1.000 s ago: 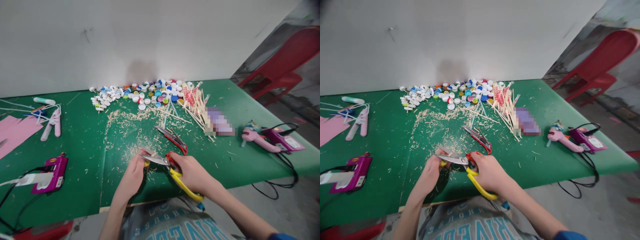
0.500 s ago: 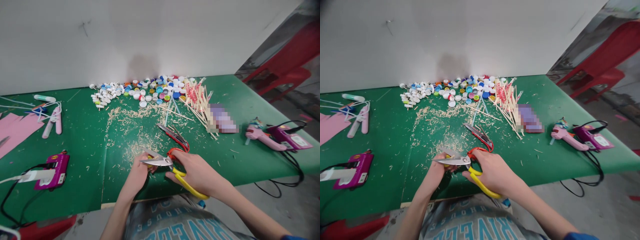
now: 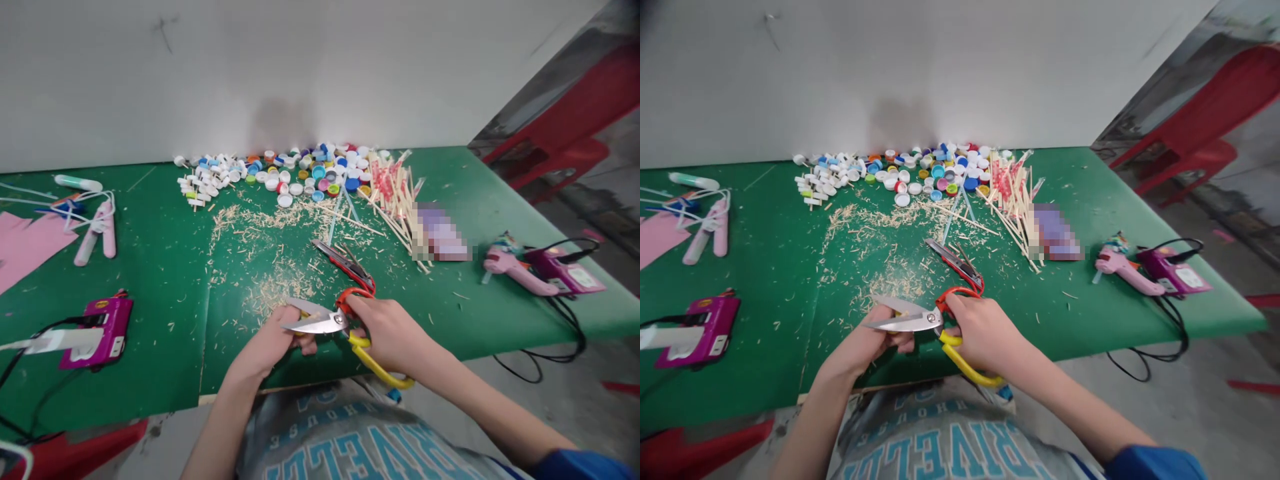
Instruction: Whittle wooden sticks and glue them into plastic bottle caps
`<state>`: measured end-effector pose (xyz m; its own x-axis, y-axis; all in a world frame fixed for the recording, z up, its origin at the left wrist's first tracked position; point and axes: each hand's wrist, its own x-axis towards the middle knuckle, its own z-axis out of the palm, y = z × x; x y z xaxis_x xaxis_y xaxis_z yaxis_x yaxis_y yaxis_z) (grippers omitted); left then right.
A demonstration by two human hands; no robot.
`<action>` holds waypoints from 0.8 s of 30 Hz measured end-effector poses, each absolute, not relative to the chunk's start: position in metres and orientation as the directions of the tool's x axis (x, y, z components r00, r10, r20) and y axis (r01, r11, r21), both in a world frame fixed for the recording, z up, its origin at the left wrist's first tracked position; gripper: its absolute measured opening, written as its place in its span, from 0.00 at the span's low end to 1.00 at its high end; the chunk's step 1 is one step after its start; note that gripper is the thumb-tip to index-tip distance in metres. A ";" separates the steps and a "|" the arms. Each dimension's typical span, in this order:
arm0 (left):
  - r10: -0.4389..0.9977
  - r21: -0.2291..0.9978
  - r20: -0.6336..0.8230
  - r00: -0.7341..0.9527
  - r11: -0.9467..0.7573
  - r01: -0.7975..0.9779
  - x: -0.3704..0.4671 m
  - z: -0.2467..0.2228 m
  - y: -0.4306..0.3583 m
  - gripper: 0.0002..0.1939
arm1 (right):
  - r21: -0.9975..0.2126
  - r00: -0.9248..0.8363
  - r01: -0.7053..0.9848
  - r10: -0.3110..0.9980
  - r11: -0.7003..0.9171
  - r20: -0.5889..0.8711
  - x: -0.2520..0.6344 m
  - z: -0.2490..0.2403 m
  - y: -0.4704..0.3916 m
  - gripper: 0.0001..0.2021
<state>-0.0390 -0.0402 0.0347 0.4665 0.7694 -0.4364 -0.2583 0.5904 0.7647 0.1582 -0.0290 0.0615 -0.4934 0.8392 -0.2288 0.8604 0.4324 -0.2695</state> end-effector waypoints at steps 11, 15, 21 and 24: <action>0.784 0.746 -0.518 0.342 0.610 -0.267 -0.027 0.030 -0.044 0.09 | -0.380 -0.485 0.848 0.831 0.370 -0.272 0.172 0.064 -0.035 0.04; 0.931 0.924 -0.355 0.090 0.364 -0.116 -0.020 0.042 -0.053 0.14 | -0.431 -0.389 0.866 0.884 0.255 -0.259 0.172 0.067 -0.034 0.05; 0.960 0.944 -0.280 0.005 0.275 0.182 -0.017 0.057 -0.066 0.15 | -0.475 -0.374 0.851 0.892 0.222 -0.254 0.167 0.067 -0.031 0.08; 0.958 0.931 -0.287 0.008 0.277 0.236 -0.021 0.049 -0.064 0.12 | -0.479 -0.400 0.838 0.891 0.260 -0.215 0.166 0.067 -0.032 0.14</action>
<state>-0.0207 -0.0642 0.0493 0.0078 0.9579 -0.2870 0.2361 0.2771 0.9314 0.1659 -0.0319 0.0667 -0.3996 0.8913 -0.2145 0.8381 0.2604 -0.4793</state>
